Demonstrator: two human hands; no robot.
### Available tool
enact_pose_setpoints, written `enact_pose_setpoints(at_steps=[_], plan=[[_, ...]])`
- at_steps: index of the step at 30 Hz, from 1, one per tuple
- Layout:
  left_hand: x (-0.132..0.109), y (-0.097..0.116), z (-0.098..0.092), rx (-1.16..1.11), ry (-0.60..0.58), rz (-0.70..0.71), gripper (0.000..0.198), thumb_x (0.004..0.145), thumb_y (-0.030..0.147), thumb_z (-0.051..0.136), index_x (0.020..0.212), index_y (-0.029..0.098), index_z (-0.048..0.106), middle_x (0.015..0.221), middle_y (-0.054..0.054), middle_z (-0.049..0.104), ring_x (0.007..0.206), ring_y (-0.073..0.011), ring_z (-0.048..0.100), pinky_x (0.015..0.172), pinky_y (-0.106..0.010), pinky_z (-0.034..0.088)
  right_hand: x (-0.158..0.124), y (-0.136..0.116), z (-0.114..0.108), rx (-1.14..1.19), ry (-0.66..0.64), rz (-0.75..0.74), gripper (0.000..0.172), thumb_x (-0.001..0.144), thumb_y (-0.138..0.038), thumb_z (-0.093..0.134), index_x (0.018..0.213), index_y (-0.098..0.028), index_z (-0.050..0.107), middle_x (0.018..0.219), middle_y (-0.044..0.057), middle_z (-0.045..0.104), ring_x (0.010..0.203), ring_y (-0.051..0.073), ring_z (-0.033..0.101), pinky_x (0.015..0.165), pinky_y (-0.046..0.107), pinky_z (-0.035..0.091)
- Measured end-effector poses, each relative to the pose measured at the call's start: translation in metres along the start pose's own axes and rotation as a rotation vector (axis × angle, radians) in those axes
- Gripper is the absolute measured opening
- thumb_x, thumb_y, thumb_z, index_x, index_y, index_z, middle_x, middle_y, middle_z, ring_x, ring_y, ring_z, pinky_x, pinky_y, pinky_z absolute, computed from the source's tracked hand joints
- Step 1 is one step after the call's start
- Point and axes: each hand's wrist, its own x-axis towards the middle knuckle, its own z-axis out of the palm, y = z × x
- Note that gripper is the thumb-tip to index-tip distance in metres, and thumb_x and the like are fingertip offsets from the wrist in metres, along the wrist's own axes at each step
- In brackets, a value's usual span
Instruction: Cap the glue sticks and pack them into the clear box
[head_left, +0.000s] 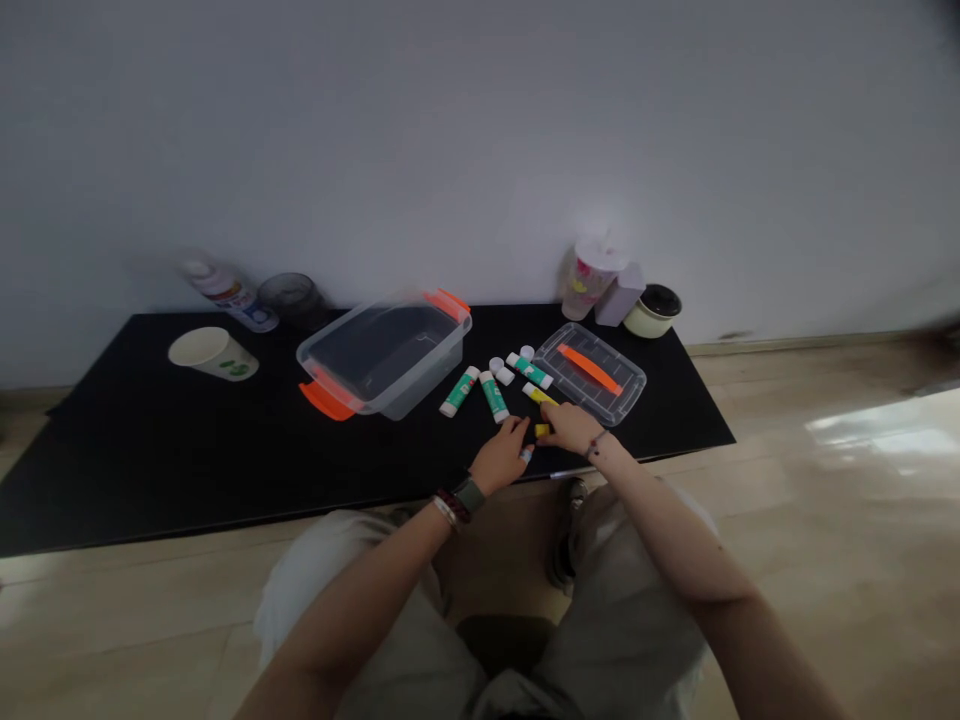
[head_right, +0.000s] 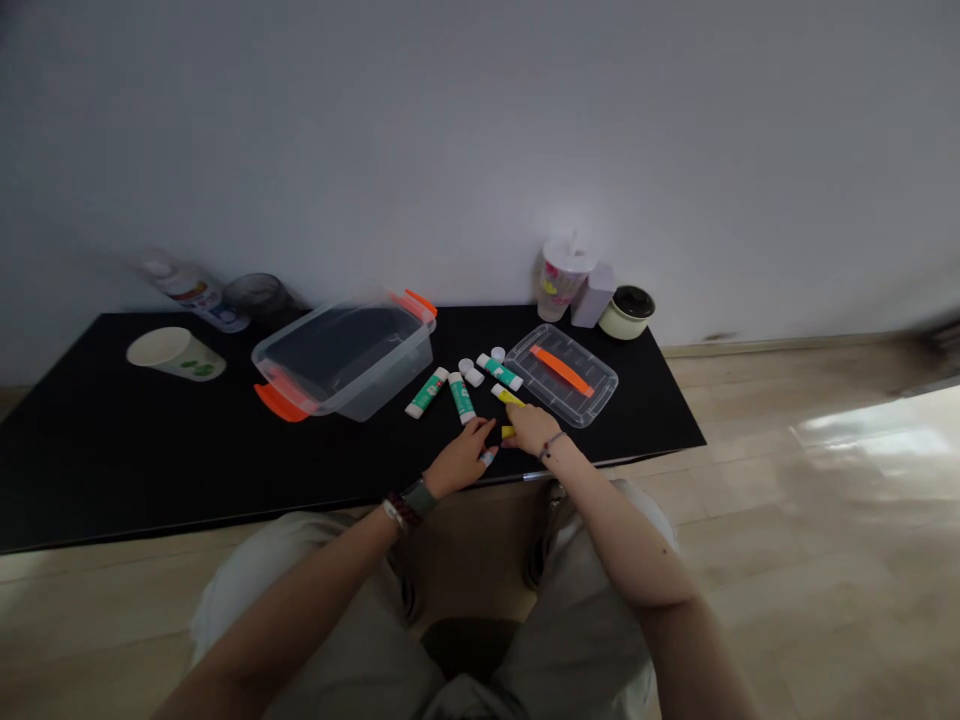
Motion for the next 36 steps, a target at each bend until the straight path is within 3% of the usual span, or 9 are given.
enact_pose_setpoints(at_steps=[5,10,14,16,22,25,28,31,36], plan=[[-0.022,0.008,-0.028,0.135,0.151,-0.055,0.045,0.096,0.027,0.046,0.139,0.017,0.046,0.137,-0.015,0.051,0.107,-0.0258,0.064,0.086,-0.034,0.050,0.015,-0.019,0.004,0.049,0.191,0.031,0.047,0.095,-0.029,0.058,0.139,-0.019,0.043,0.120,0.014,0.069,0.106,0.028,0.069,0.080,0.030,0.049],[-0.028,-0.008,-0.062,0.094,0.287,-0.113,0.027,0.095,0.030,0.049,0.119,0.019,0.052,0.102,-0.008,0.062,0.089,-0.0226,0.063,0.075,-0.032,0.045,0.005,-0.028,-0.006,0.065,0.346,0.060,0.032,0.101,-0.041,0.045,0.122,-0.020,0.055,0.108,0.013,0.072,0.094,0.026,0.070,0.073,0.029,0.047],[-0.029,-0.025,-0.070,-0.036,0.254,-0.164,0.014,0.089,0.032,0.057,0.097,0.022,0.052,0.075,0.000,0.054,0.067,-0.0180,0.055,0.062,-0.028,0.036,-0.017,-0.020,0.000,0.071,0.135,-0.026,0.025,0.095,-0.045,0.056,0.098,-0.021,0.064,0.093,0.007,0.071,0.088,0.022,0.068,0.069,0.026,0.043],[-0.032,-0.028,-0.074,-0.164,0.180,-0.158,0.024,0.083,0.040,0.066,0.080,0.022,0.049,0.066,0.003,0.048,0.059,-0.0149,0.046,0.057,-0.026,0.031,-0.029,-0.015,0.002,0.141,-0.006,-0.104,0.030,0.094,-0.048,0.058,0.086,-0.020,0.064,0.081,0.004,0.068,0.079,0.018,0.065,0.066,0.025,0.041],[-0.057,-0.009,-0.124,-0.960,-0.220,0.000,0.060,0.077,0.073,0.059,0.060,0.022,0.031,0.057,0.007,0.023,0.049,-0.0076,0.017,0.046,-0.022,0.016,-0.058,-0.007,-0.036,0.837,-0.244,-0.546,0.070,0.088,-0.084,0.024,0.066,-0.021,0.046,0.055,-0.004,0.040,0.050,0.011,0.036,0.051,0.025,0.032],[-0.068,0.008,-0.164,-1.164,-0.116,0.033,0.065,0.083,0.082,0.038,0.057,0.023,0.029,0.054,0.005,0.019,0.047,-0.0085,0.019,0.045,-0.023,0.019,-0.064,-0.006,-0.072,1.149,-0.177,-0.606,0.079,0.077,-0.094,0.005,0.060,-0.024,0.036,0.052,-0.006,0.027,0.046,0.010,0.025,0.046,0.026,0.025],[-0.068,0.019,-0.192,-1.259,0.041,0.010,0.068,0.088,0.082,0.019,0.057,0.023,0.034,0.054,0.003,0.020,0.047,-0.0107,0.025,0.046,-0.025,0.023,-0.061,-0.005,-0.097,1.295,-0.064,-0.522,0.080,0.071,-0.095,-0.006,0.057,-0.025,0.031,0.050,-0.006,0.022,0.045,0.010,0.022,0.044,0.026,0.024],[-0.056,0.017,-0.195,-1.314,0.040,-0.003,0.071,0.086,0.085,0.015,0.058,0.023,0.036,0.052,0.003,0.022,0.047,-0.0114,0.026,0.045,-0.026,0.021,-0.049,0.001,-0.098,1.394,-0.017,-0.432,0.080,0.069,-0.097,-0.004,0.056,-0.025,0.029,0.049,-0.006,0.021,0.044,0.010,0.018,0.041,0.025,0.021],[-0.033,-0.008,-0.161,-1.362,-0.127,-0.103,0.075,0.077,0.093,0.010,0.053,0.024,0.030,0.046,0.004,0.023,0.040,-0.0093,0.021,0.039,-0.024,0.016,-0.023,0.013,-0.061,1.608,-0.182,-0.429,0.078,0.068,-0.099,0.003,0.057,-0.025,0.027,0.047,-0.008,0.020,0.042,0.008,0.014,0.037,0.022,0.017]])
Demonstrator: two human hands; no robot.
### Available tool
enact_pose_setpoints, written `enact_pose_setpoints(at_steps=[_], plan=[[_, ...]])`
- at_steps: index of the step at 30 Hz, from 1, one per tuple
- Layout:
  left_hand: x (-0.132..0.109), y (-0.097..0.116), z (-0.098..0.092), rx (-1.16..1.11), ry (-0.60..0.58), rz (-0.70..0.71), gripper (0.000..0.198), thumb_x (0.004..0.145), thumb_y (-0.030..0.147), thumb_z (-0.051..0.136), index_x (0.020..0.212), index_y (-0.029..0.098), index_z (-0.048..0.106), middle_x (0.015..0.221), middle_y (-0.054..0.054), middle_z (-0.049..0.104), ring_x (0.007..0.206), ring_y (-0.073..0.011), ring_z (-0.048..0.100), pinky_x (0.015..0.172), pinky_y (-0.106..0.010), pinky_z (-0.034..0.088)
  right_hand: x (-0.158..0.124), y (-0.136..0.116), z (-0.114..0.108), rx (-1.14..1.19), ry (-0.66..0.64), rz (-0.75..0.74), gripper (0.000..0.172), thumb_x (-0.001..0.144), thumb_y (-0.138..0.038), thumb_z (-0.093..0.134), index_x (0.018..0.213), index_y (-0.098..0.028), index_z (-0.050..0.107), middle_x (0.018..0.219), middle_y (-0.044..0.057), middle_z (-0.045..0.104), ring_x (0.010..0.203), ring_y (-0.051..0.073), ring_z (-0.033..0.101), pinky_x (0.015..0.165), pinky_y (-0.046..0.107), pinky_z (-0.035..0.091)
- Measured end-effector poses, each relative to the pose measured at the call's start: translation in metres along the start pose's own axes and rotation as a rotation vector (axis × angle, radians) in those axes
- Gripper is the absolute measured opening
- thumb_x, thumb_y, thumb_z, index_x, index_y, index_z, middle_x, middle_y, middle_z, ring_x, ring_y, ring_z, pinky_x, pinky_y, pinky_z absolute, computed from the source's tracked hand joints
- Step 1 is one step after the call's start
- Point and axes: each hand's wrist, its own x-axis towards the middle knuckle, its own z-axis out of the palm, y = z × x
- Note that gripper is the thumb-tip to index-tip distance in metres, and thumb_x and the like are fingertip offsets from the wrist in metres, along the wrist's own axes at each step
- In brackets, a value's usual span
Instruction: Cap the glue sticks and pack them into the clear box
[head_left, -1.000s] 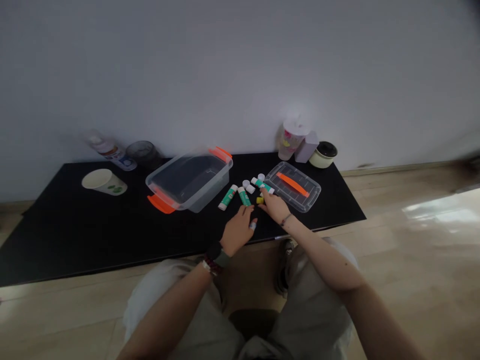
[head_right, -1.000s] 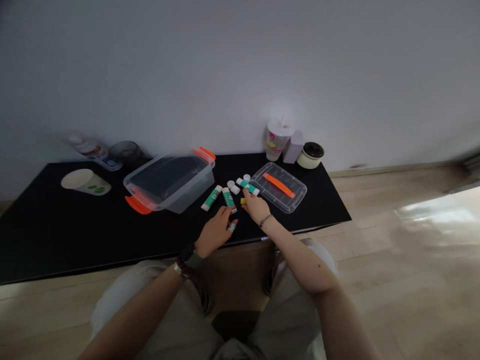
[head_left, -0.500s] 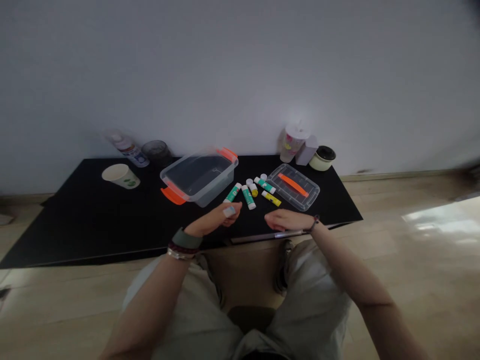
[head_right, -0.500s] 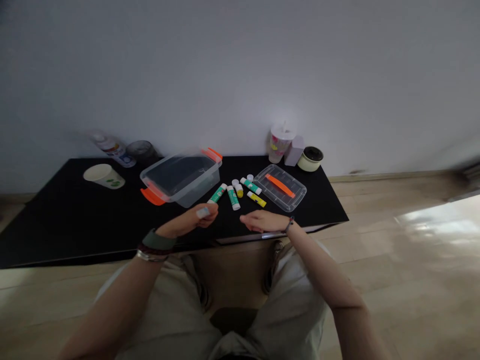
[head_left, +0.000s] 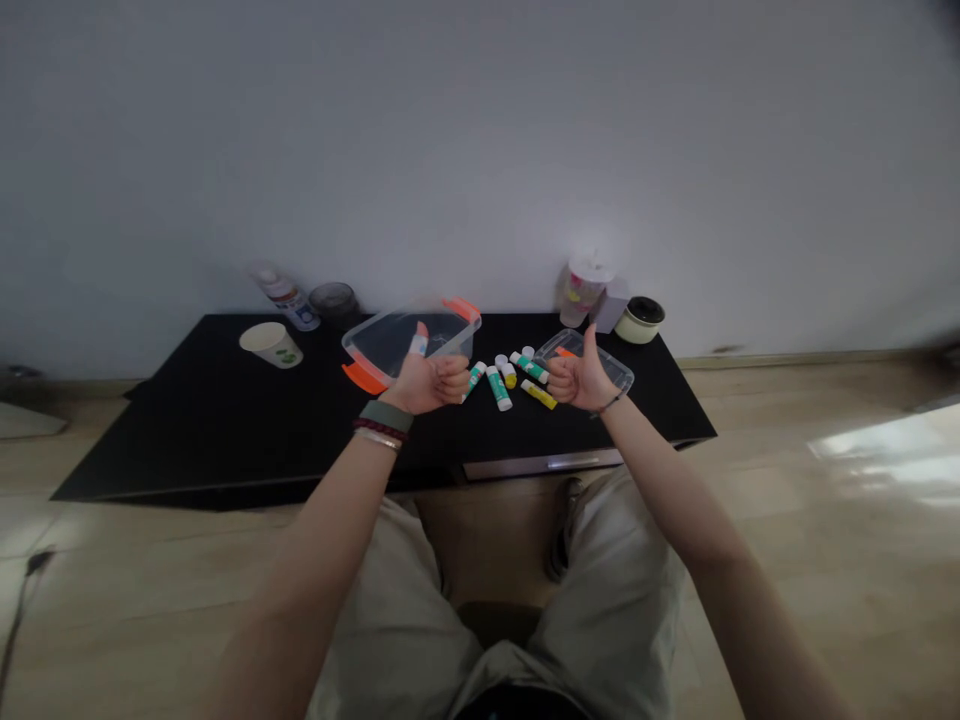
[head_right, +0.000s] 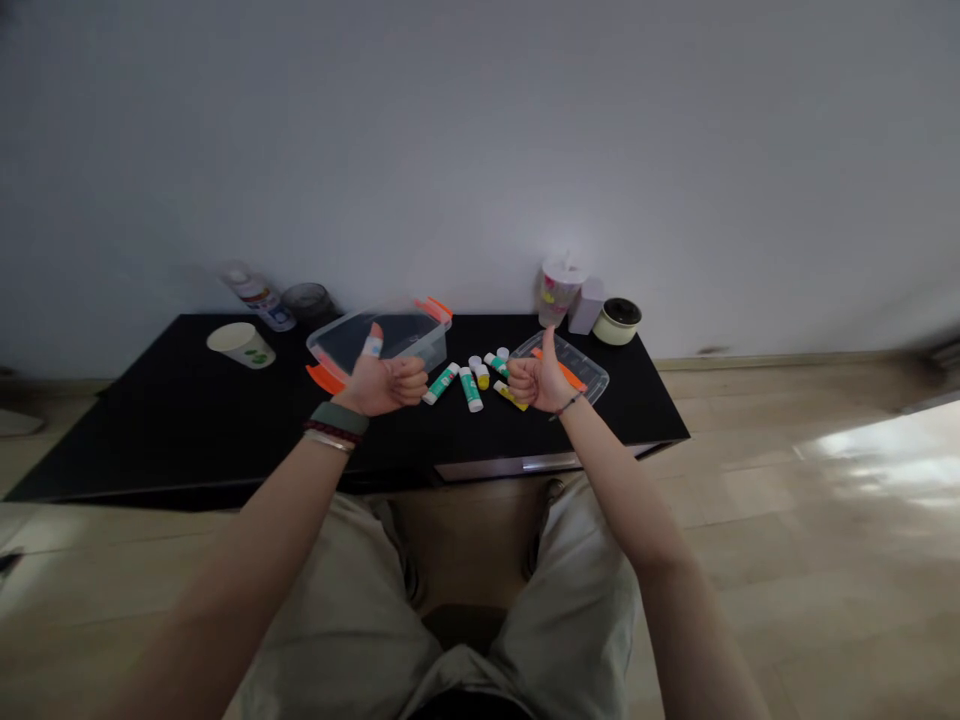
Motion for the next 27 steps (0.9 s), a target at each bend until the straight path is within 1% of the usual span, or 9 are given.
enact_pose_setpoints(at_steps=[2,4,7,12,16,22,27], plan=[[0.007,-0.017,-0.010,-0.047,-0.063,-0.072,0.077,0.074,0.095,0.010,0.052,0.024,0.030,0.045,0.004,0.025,0.038,-0.0088,0.022,0.036,-0.022,0.016,0.003,0.017,-0.007,0.078,-0.061,0.058,0.078,0.068,-0.099,0.004,0.058,-0.025,0.025,0.047,-0.009,0.018,0.041,0.007,0.012,0.036,0.021,0.016],[0.010,-0.028,-0.019,-0.122,-0.138,-0.106,0.078,0.071,0.096,0.008,0.052,0.023,0.030,0.045,0.005,0.026,0.038,-0.0084,0.023,0.035,-0.022,0.018,0.005,0.028,-0.011,0.144,-0.120,0.096,0.077,0.069,-0.098,0.003,0.059,-0.024,0.023,0.046,-0.009,0.018,0.041,0.006,0.011,0.035,0.019,0.015],[0.013,-0.034,-0.027,-0.226,-0.185,-0.097,0.079,0.070,0.095,0.001,0.052,0.023,0.030,0.045,0.004,0.027,0.037,-0.0087,0.027,0.033,-0.021,0.022,0.007,0.035,-0.015,0.229,-0.169,0.093,0.077,0.071,-0.097,0.000,0.060,-0.024,0.023,0.047,-0.009,0.019,0.041,0.005,0.011,0.035,0.017,0.016],[0.015,-0.025,-0.026,-0.287,-0.116,-0.103,0.080,0.070,0.094,-0.001,0.053,0.023,0.030,0.044,0.003,0.029,0.036,-0.0091,0.030,0.032,-0.021,0.024,0.011,0.035,-0.014,0.287,-0.210,0.111,0.076,0.070,-0.098,0.008,0.060,-0.024,0.022,0.046,-0.009,0.019,0.040,0.006,0.012,0.033,0.017,0.017],[0.016,-0.021,-0.025,-0.302,-0.074,-0.072,0.080,0.071,0.094,0.000,0.052,0.023,0.030,0.044,0.003,0.029,0.037,-0.0089,0.028,0.032,-0.021,0.025,0.014,0.036,-0.011,0.303,-0.195,0.108,0.078,0.066,-0.100,0.006,0.060,-0.024,0.023,0.047,-0.009,0.018,0.040,0.006,0.011,0.032,0.017,0.018],[0.016,-0.021,-0.026,-0.304,-0.045,-0.036,0.080,0.072,0.096,0.006,0.052,0.023,0.031,0.044,0.004,0.028,0.037,-0.0084,0.027,0.032,-0.021,0.024,0.016,0.035,-0.009,0.269,-0.133,0.129,0.073,0.074,-0.096,0.014,0.063,-0.025,0.024,0.048,-0.010,0.019,0.041,0.007,0.012,0.033,0.018,0.018],[0.014,-0.019,-0.025,-0.268,-0.015,-0.020,0.077,0.073,0.095,0.012,0.052,0.023,0.028,0.045,0.005,0.026,0.038,-0.0077,0.025,0.033,-0.020,0.023,0.017,0.031,-0.006,0.211,-0.112,0.121,0.071,0.076,-0.095,0.014,0.063,-0.026,0.023,0.047,-0.010,0.018,0.041,0.007,0.011,0.034,0.019,0.016]])
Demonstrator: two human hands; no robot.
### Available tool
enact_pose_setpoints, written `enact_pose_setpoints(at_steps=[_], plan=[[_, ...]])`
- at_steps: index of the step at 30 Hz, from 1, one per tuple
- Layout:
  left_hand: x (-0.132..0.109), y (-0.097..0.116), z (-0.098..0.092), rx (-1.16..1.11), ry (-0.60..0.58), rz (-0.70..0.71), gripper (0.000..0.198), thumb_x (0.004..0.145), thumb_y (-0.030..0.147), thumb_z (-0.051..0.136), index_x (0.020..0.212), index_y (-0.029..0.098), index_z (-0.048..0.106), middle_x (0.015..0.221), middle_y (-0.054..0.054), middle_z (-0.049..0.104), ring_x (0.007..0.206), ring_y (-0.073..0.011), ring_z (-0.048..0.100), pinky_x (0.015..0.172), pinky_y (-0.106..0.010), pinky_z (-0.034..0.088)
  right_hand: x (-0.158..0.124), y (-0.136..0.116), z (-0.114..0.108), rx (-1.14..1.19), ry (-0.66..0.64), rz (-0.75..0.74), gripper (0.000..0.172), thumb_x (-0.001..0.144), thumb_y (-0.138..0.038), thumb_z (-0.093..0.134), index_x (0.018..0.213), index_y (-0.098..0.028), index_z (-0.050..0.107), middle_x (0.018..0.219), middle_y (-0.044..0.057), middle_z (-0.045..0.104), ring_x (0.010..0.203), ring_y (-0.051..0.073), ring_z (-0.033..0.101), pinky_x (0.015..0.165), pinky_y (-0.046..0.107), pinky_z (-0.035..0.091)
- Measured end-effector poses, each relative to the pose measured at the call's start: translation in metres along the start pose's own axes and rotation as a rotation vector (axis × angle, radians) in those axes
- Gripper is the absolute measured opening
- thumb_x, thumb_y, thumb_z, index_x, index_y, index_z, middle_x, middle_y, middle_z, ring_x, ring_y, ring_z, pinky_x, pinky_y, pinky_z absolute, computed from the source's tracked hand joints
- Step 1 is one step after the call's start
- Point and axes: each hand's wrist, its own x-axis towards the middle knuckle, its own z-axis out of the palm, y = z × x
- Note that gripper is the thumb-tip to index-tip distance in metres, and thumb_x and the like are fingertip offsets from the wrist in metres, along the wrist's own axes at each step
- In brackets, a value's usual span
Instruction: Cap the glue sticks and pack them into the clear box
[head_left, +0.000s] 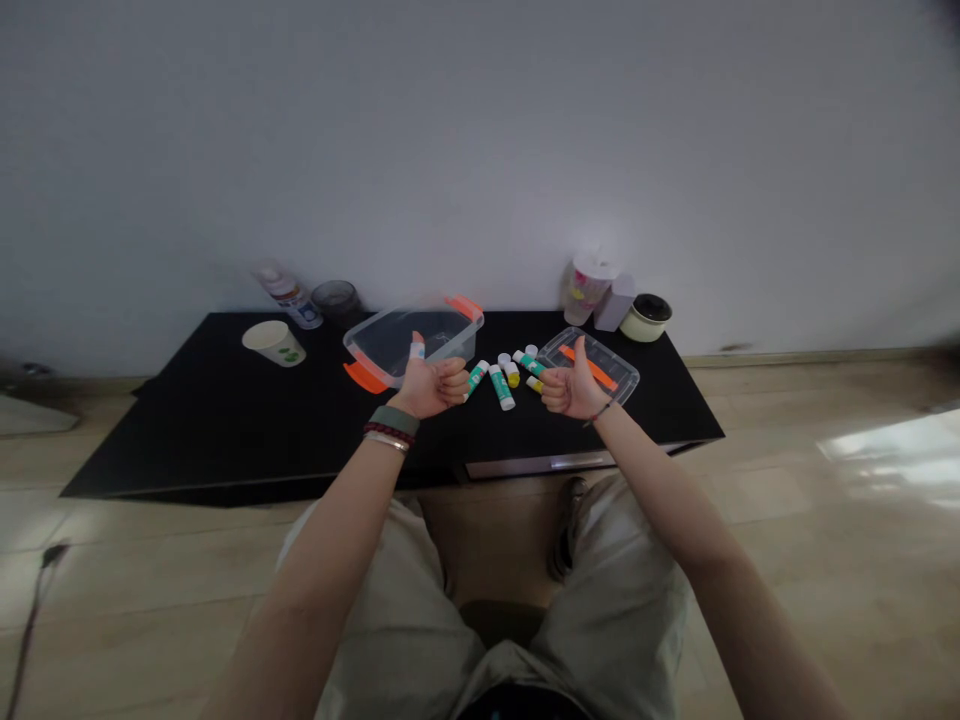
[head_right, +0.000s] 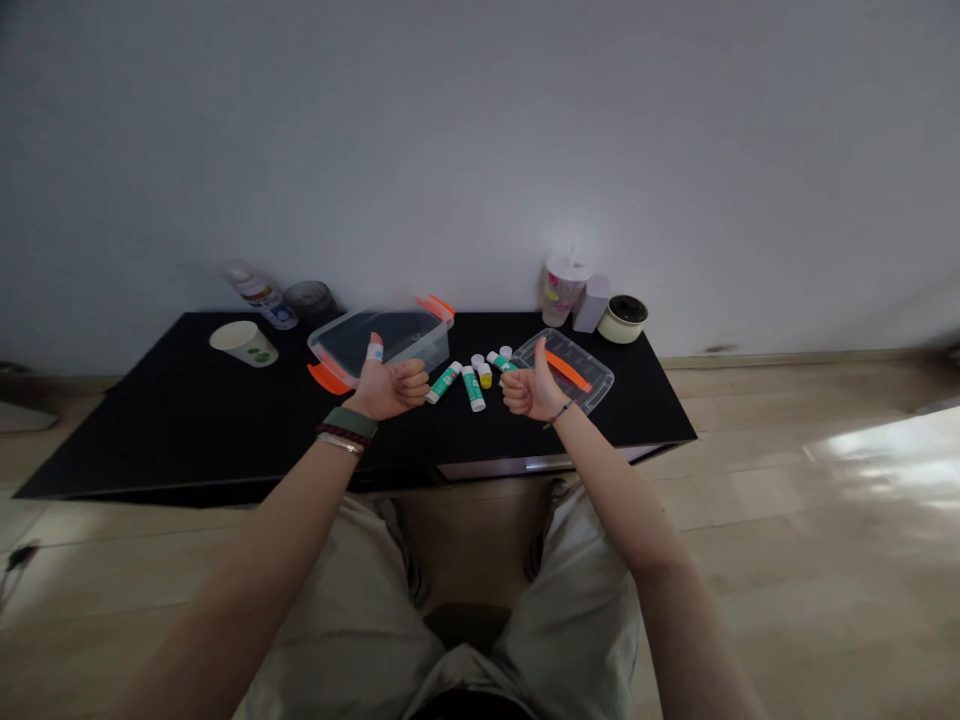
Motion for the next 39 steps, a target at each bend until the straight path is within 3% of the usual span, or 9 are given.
enact_pose_setpoints(at_steps=[3,6,9,12,16,21,29,34,39], plan=[[0.002,-0.001,-0.002,0.089,0.033,0.009,0.073,0.079,0.091,0.023,0.054,0.022,0.026,0.046,0.006,0.024,0.039,-0.0068,0.023,0.034,-0.018,0.019,0.005,-0.002,-0.001,-0.099,0.091,-0.045,0.072,0.076,-0.095,0.014,0.062,-0.025,0.024,0.047,-0.009,0.019,0.040,0.007,0.013,0.036,0.020,0.015],[0.007,-0.010,-0.008,0.320,0.198,0.082,0.065,0.086,0.075,0.047,0.055,0.021,0.028,0.047,0.008,0.023,0.039,-0.0044,0.018,0.036,-0.016,0.012,0.011,-0.002,-0.007,-0.366,0.387,-0.162,0.068,0.082,-0.089,0.025,0.063,-0.024,0.029,0.049,-0.009,0.023,0.041,0.008,0.018,0.040,0.022,0.018],[0.010,-0.027,-0.017,0.610,0.398,0.187,0.052,0.081,0.057,0.069,0.061,0.019,0.038,0.049,0.010,0.028,0.040,-0.0034,0.021,0.040,-0.016,0.013,0.015,0.003,-0.015,-0.917,0.724,-0.218,0.052,0.089,-0.069,0.049,0.066,-0.023,0.041,0.056,-0.004,0.043,0.052,0.012,0.042,0.052,0.024,0.035],[0.015,-0.043,-0.025,0.767,0.416,0.142,0.045,0.075,0.055,0.072,0.067,0.019,0.047,0.052,0.008,0.038,0.043,-0.0053,0.031,0.042,-0.018,0.022,0.015,0.014,-0.019,-1.481,0.833,-0.041,0.028,0.092,-0.046,0.057,0.082,-0.020,0.059,0.085,0.006,0.067,0.082,0.021,0.063,0.070,0.029,0.044],[0.024,-0.058,-0.032,0.838,0.355,0.106,0.046,0.074,0.061,0.068,0.068,0.018,0.050,0.056,0.005,0.044,0.047,-0.0074,0.038,0.045,-0.021,0.029,0.017,0.028,-0.019,-1.811,0.806,0.227,0.031,0.095,-0.044,0.054,0.111,-0.019,0.064,0.120,0.014,0.067,0.103,0.027,0.066,0.079,0.033,0.048],[0.033,-0.068,-0.034,0.878,0.320,0.119,0.042,0.077,0.058,0.065,0.069,0.018,0.052,0.058,0.004,0.049,0.051,-0.0090,0.044,0.048,-0.022,0.033,0.020,0.029,-0.022,-1.846,0.737,0.361,0.032,0.091,-0.045,0.063,0.109,-0.019,0.066,0.116,0.015,0.069,0.102,0.027,0.067,0.079,0.033,0.047],[0.041,-0.086,-0.025,0.787,0.269,0.185,0.049,0.074,0.056,0.071,0.107,0.021,0.062,0.106,-0.007,0.067,0.094,-0.0209,0.064,0.070,-0.028,0.050,0.023,0.025,-0.005,-1.282,0.521,-0.333,0.034,0.090,-0.052,0.062,0.077,-0.021,0.059,0.063,-0.001,0.056,0.056,0.013,0.047,0.057,0.026,0.033],[0.041,-0.086,-0.014,0.730,0.225,0.322,0.055,0.079,0.063,0.066,0.111,0.018,0.061,0.108,-0.011,0.068,0.107,-0.0258,0.063,0.092,-0.040,0.050,0.041,0.034,0.014,-1.206,0.205,-0.389,0.030,0.095,-0.047,0.056,0.096,-0.019,0.067,0.074,0.001,0.062,0.061,0.013,0.050,0.060,0.025,0.037],[0.039,-0.079,-0.015,0.695,0.288,0.367,0.056,0.080,0.062,0.067,0.111,0.016,0.057,0.100,-0.010,0.069,0.096,-0.0240,0.067,0.091,-0.040,0.050,0.053,0.026,-0.006,-1.532,0.475,-0.357,0.023,0.099,-0.029,0.051,0.111,-0.018,0.068,0.102,0.009,0.068,0.090,0.019,0.062,0.074,0.028,0.044]])
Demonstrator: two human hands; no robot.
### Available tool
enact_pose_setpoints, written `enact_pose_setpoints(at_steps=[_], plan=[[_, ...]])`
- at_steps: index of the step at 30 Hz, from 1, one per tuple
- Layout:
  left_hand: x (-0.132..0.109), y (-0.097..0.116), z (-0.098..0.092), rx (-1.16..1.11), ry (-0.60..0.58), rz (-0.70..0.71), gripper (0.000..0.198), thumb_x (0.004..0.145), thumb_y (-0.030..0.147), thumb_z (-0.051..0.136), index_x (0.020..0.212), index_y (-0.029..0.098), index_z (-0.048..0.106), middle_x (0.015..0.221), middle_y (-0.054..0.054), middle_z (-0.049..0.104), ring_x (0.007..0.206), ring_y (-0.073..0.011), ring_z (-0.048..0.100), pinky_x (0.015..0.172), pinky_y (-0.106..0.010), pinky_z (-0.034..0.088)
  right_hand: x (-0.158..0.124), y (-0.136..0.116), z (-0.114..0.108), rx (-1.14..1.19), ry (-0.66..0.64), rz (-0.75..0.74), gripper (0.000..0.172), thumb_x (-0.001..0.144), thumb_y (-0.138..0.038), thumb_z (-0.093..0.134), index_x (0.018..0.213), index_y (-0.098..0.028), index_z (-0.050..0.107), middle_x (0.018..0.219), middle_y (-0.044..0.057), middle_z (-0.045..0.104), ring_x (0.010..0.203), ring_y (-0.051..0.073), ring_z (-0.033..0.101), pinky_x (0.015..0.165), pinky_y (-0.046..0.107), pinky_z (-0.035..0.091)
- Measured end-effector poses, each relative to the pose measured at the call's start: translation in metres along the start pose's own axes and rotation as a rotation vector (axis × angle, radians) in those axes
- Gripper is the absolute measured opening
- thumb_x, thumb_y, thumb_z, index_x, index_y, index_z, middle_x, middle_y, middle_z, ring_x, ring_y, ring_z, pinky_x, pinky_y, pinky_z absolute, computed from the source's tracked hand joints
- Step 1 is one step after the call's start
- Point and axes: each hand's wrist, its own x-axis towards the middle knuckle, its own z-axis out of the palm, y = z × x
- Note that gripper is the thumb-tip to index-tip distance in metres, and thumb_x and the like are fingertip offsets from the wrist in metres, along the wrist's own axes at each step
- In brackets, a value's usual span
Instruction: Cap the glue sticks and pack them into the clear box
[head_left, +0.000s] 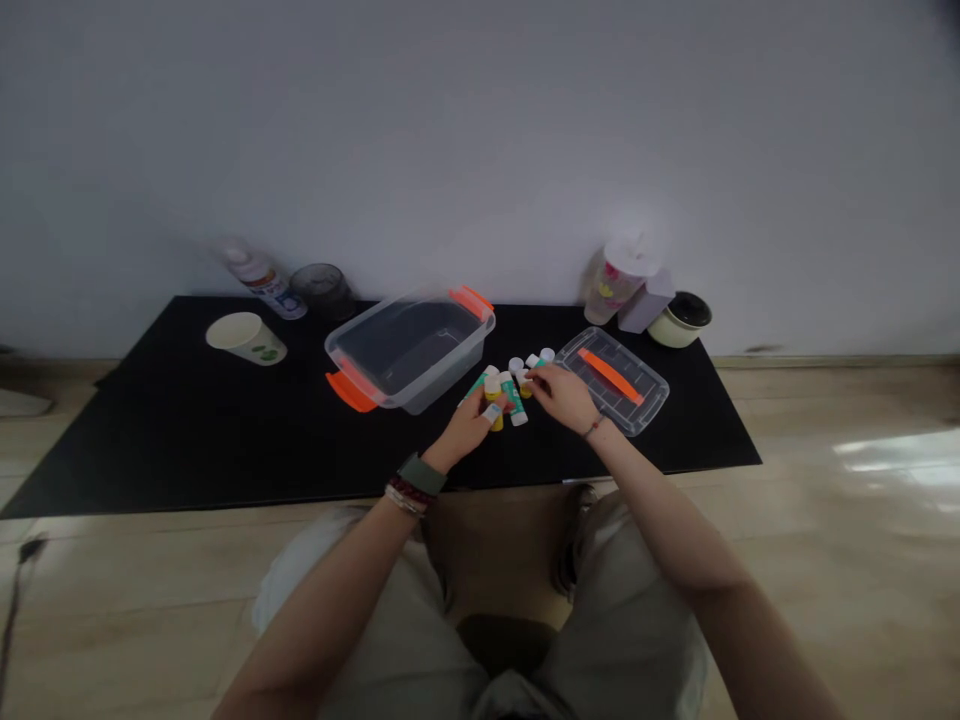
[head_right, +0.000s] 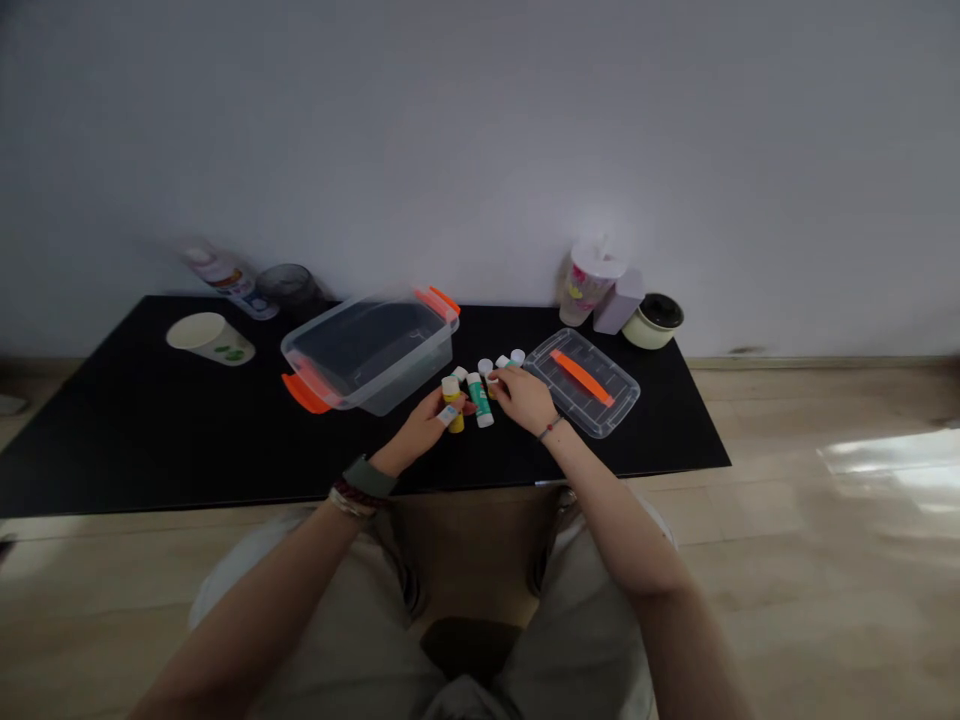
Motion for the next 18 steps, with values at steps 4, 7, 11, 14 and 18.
enact_pose_setpoints(at_steps=[4,7,11,14,18], plan=[[-0.003,-0.001,-0.004,0.078,0.014,-0.029,0.046,0.081,0.057,0.067,0.100,0.017,0.058,0.085,-0.005,0.067,0.081,-0.0198,0.065,0.079,-0.035,0.051,0.003,0.013,0.008,-0.341,-0.137,-0.022,0.033,0.097,-0.019,0.052,0.127,-0.024,0.063,0.121,0.011,0.063,0.108,0.024,0.060,0.075,0.029,0.047],[-0.005,-0.003,-0.004,0.054,-0.001,-0.041,0.044,0.080,0.057,0.068,0.097,0.018,0.057,0.077,-0.002,0.061,0.071,-0.0167,0.061,0.074,-0.034,0.052,0.002,0.013,0.017,-0.454,-0.182,-0.010,0.031,0.098,-0.020,0.050,0.124,-0.025,0.064,0.120,0.012,0.062,0.109,0.025,0.060,0.076,0.030,0.048],[-0.005,-0.006,-0.002,-0.013,0.000,-0.071,0.043,0.080,0.055,0.070,0.097,0.019,0.056,0.073,0.001,0.058,0.066,-0.0146,0.057,0.072,-0.034,0.054,0.002,0.012,0.018,-0.453,-0.153,-0.001,0.022,0.097,-0.022,0.052,0.114,-0.022,0.065,0.119,0.014,0.062,0.111,0.027,0.059,0.077,0.030,0.048],[-0.005,-0.007,-0.001,-0.007,0.008,-0.083,0.042,0.080,0.055,0.069,0.096,0.018,0.056,0.073,0.001,0.056,0.065,-0.0143,0.057,0.072,-0.033,0.054,0.003,0.012,0.011,-0.282,-0.074,0.035,0.022,0.092,-0.022,0.059,0.114,-0.018,0.062,0.115,0.013,0.064,0.103,0.025,0.061,0.079,0.031,0.049],[-0.008,-0.007,-0.001,0.044,-0.017,-0.043,0.039,0.084,0.053,0.066,0.102,0.019,0.057,0.080,0.000,0.058,0.069,-0.0142,0.057,0.070,-0.031,0.052,0.002,0.007,0.003,0.097,-0.018,-0.024,0.024,0.088,-0.018,0.059,0.112,-0.018,0.061,0.107,0.008,0.066,0.091,0.019,0.063,0.082,0.031,0.050]])
